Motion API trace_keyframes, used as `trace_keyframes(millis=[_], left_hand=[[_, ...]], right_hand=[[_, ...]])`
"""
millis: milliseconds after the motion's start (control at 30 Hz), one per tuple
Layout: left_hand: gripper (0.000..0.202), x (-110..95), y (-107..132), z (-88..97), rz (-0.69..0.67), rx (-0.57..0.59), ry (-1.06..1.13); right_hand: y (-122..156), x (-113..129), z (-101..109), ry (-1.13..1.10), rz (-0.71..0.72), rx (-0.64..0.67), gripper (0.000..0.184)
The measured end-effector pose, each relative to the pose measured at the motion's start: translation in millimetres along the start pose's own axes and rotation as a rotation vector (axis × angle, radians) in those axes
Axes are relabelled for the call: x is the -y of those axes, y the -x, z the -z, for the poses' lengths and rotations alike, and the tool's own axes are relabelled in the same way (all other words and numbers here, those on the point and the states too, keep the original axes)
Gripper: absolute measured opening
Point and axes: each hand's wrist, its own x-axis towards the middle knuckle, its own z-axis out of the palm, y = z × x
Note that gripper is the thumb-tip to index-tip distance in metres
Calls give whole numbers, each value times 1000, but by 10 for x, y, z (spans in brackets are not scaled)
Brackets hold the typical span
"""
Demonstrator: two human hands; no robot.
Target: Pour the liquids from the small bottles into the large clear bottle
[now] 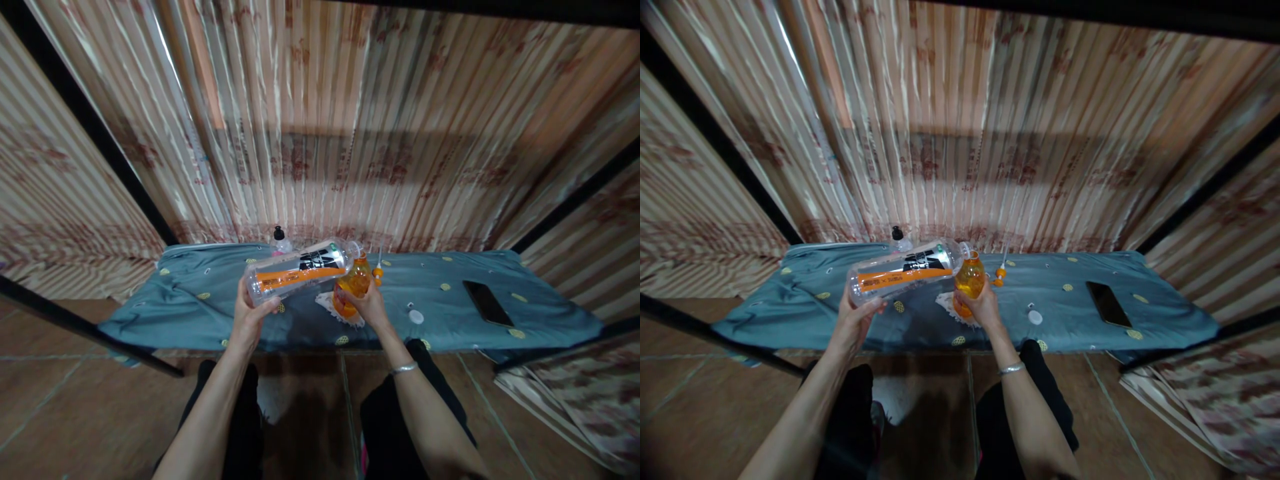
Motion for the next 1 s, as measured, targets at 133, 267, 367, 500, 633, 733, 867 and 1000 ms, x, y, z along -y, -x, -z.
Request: trace_keyframes(millis=[133, 267, 367, 500, 633, 733, 867, 1000], left_hand=[[80, -29, 9, -26, 7, 8, -19], [77, -41, 11, -47, 4, 6, -18], [76, -46, 10, -47, 12, -2, -8], [78, -31, 3, 1, 21, 27, -22], [78, 9, -14, 66, 17, 63, -31], [79, 29, -26, 88, 11, 72, -30], [81, 19, -28, 86, 17, 78, -31], [83, -6, -9, 75, 13, 85, -36]], right_hand=[[-5, -6, -4, 11, -1, -2, 72], [-6, -25, -11, 4, 0, 1, 71], [-7, -54, -14, -16, 11, 9, 69], [-13, -89, -19, -34, 33, 9, 69], [-20, -95, -27, -16, 4, 12, 71], [-21, -90, -32, -17, 6, 19, 72], [-17, -79, -38, -15, 13, 7, 70], [-12, -56, -33, -15, 18, 20, 69]])
